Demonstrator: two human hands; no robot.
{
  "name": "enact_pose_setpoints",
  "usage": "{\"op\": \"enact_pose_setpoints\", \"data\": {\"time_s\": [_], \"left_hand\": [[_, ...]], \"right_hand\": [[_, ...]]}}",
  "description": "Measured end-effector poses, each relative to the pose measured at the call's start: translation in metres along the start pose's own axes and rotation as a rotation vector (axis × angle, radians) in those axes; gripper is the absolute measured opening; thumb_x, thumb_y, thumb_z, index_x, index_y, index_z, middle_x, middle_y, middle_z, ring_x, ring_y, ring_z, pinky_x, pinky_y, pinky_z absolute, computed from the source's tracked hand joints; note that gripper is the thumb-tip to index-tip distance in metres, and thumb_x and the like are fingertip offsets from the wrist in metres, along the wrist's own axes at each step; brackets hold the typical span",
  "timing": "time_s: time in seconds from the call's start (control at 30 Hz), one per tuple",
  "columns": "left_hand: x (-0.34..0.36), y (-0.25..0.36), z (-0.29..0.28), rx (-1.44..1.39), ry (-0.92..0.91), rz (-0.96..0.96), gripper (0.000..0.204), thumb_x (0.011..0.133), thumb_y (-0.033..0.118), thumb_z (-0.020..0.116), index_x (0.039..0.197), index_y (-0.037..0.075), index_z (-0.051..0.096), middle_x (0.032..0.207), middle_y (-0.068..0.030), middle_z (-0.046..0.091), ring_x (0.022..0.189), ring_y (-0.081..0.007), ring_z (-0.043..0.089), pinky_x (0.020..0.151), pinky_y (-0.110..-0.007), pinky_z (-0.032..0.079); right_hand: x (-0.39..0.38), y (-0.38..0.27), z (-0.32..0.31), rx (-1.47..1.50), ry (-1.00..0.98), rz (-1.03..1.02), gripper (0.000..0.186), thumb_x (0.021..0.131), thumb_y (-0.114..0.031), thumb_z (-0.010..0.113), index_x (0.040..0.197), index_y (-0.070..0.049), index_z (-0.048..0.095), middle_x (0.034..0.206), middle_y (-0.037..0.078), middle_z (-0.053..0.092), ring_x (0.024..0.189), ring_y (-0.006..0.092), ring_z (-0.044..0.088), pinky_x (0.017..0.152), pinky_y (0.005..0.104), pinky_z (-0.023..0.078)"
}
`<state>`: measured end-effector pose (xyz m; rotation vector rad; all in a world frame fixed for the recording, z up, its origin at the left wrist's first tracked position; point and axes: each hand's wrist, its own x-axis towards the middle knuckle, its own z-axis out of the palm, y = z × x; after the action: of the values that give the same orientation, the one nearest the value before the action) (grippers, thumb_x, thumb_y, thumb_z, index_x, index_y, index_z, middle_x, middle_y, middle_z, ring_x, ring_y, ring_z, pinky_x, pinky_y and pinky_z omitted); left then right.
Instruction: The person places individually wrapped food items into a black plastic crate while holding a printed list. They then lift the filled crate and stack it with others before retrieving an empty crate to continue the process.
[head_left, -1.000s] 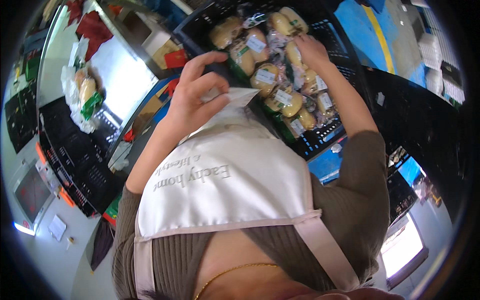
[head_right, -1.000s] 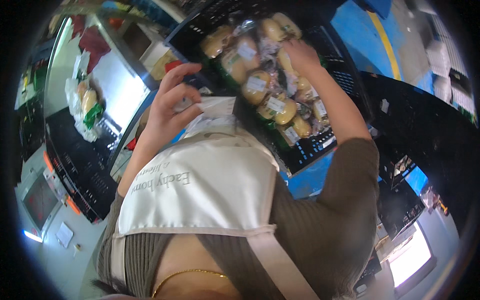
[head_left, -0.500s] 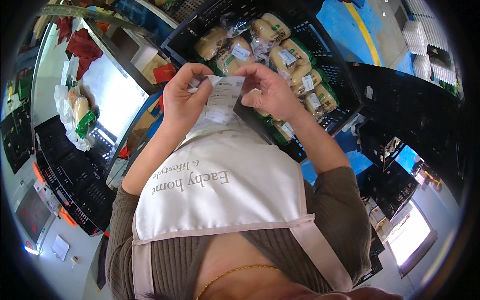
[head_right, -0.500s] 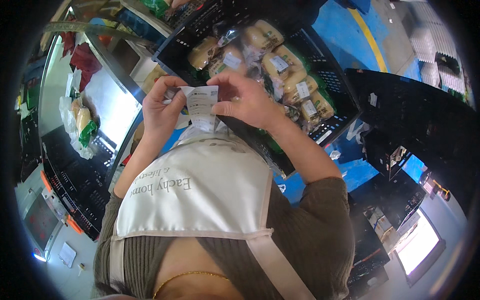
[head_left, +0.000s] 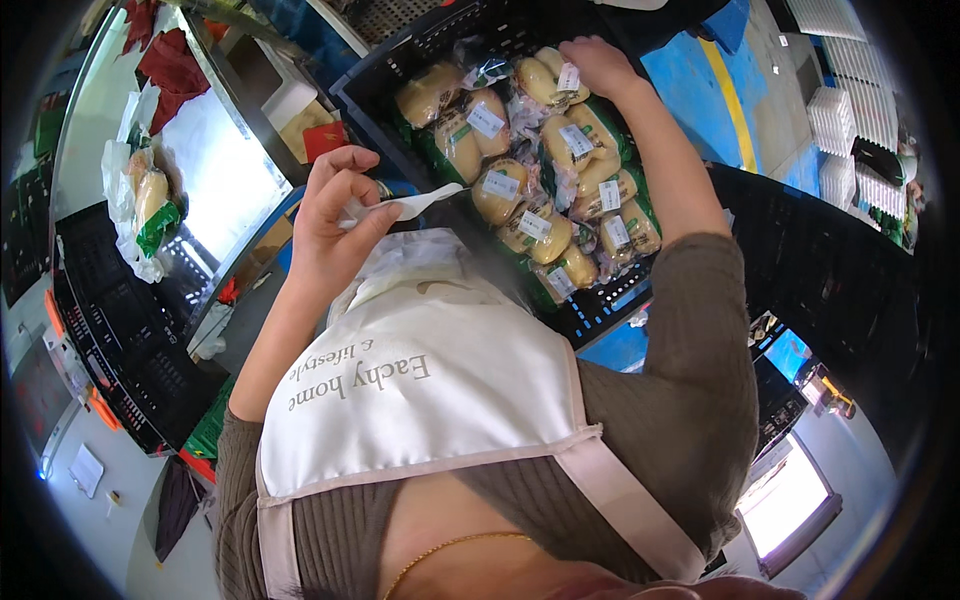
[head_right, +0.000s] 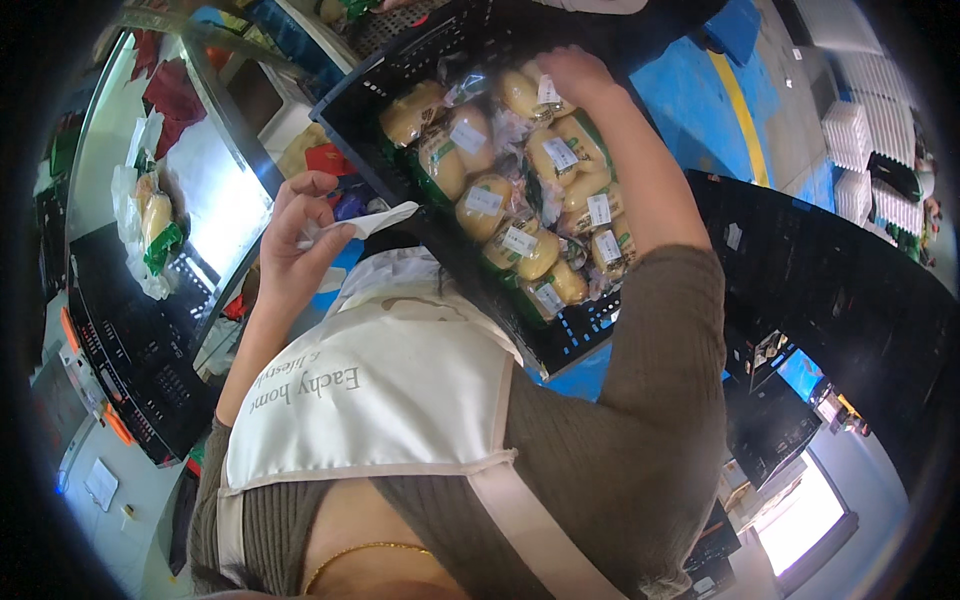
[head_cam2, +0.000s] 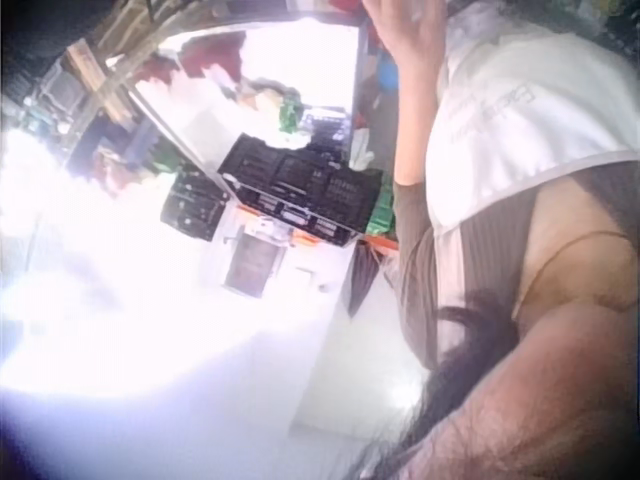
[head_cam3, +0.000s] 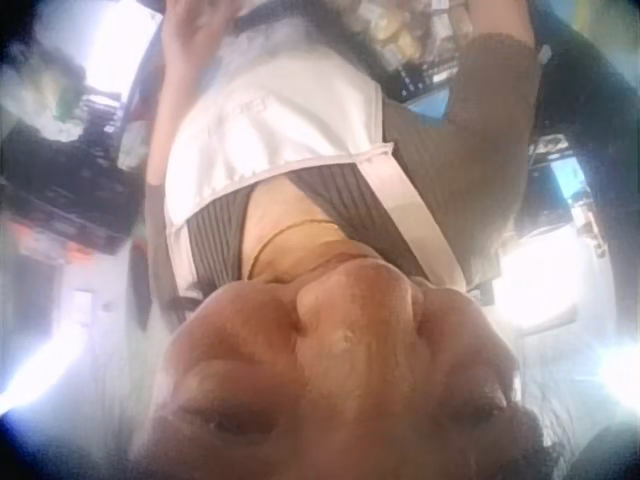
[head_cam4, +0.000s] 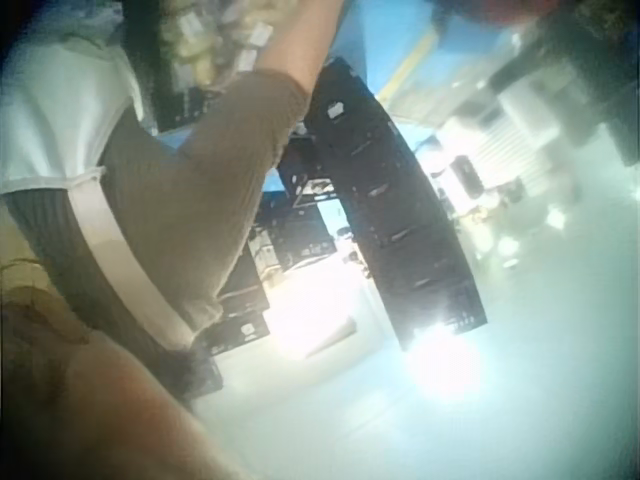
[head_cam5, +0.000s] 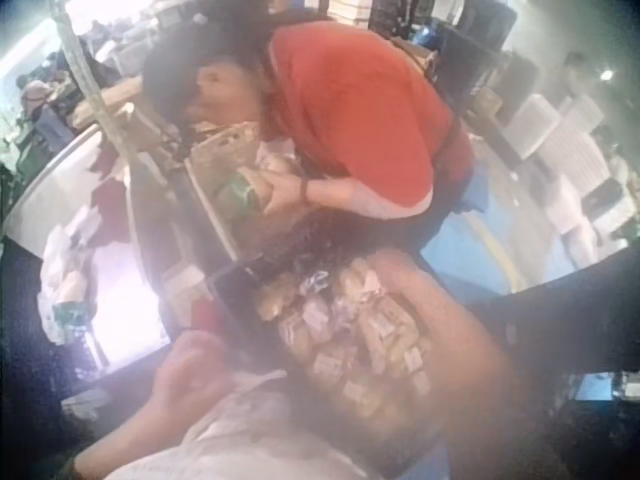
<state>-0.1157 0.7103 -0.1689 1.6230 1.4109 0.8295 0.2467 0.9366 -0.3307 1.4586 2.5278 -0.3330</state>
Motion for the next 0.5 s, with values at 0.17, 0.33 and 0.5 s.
{"op": "enact_pose_setpoints", "data": {"time_s": [0.17,0.33,0.5], "left_hand": [[-0.01,0.003,0.0,-0.088,0.01,-0.059,0.023,0.077,-0.002,0.072,0.081,0.007,0.05,0.113,-0.0092,0.056,0.104,-0.0199,0.054,0.088,-0.031,0.044],[-0.016,0.007,-0.003,-0.404,-0.044,-0.23,0.027,0.081,-0.005,0.066,0.081,0.009,0.043,0.098,-0.0071,0.062,0.093,-0.0134,0.058,0.085,-0.027,0.046],[-0.001,0.011,0.001,-0.521,0.063,-0.271,0.027,0.086,0.0,0.06,0.111,0.008,0.055,0.1,-0.0038,0.061,0.086,-0.0107,0.059,0.072,-0.025,0.051]], "right_hand": [[0.039,-0.018,0.012,-0.351,-0.216,-0.062,0.028,0.088,-0.02,0.051,0.112,-0.017,0.066,0.114,0.01,0.063,0.112,0.0309,0.056,0.09,0.0412,0.049],[0.062,-0.001,0.056,-0.364,-0.192,-0.09,0.031,0.09,-0.019,0.048,0.117,-0.017,0.064,0.116,0.013,0.062,0.119,0.0314,0.052,0.091,0.044,0.048],[0.033,-0.03,0.041,-0.189,0.083,0.066,0.03,0.091,-0.017,0.046,0.115,-0.014,0.064,0.119,0.014,0.061,0.113,0.0328,0.057,0.087,0.0457,0.05]]}}
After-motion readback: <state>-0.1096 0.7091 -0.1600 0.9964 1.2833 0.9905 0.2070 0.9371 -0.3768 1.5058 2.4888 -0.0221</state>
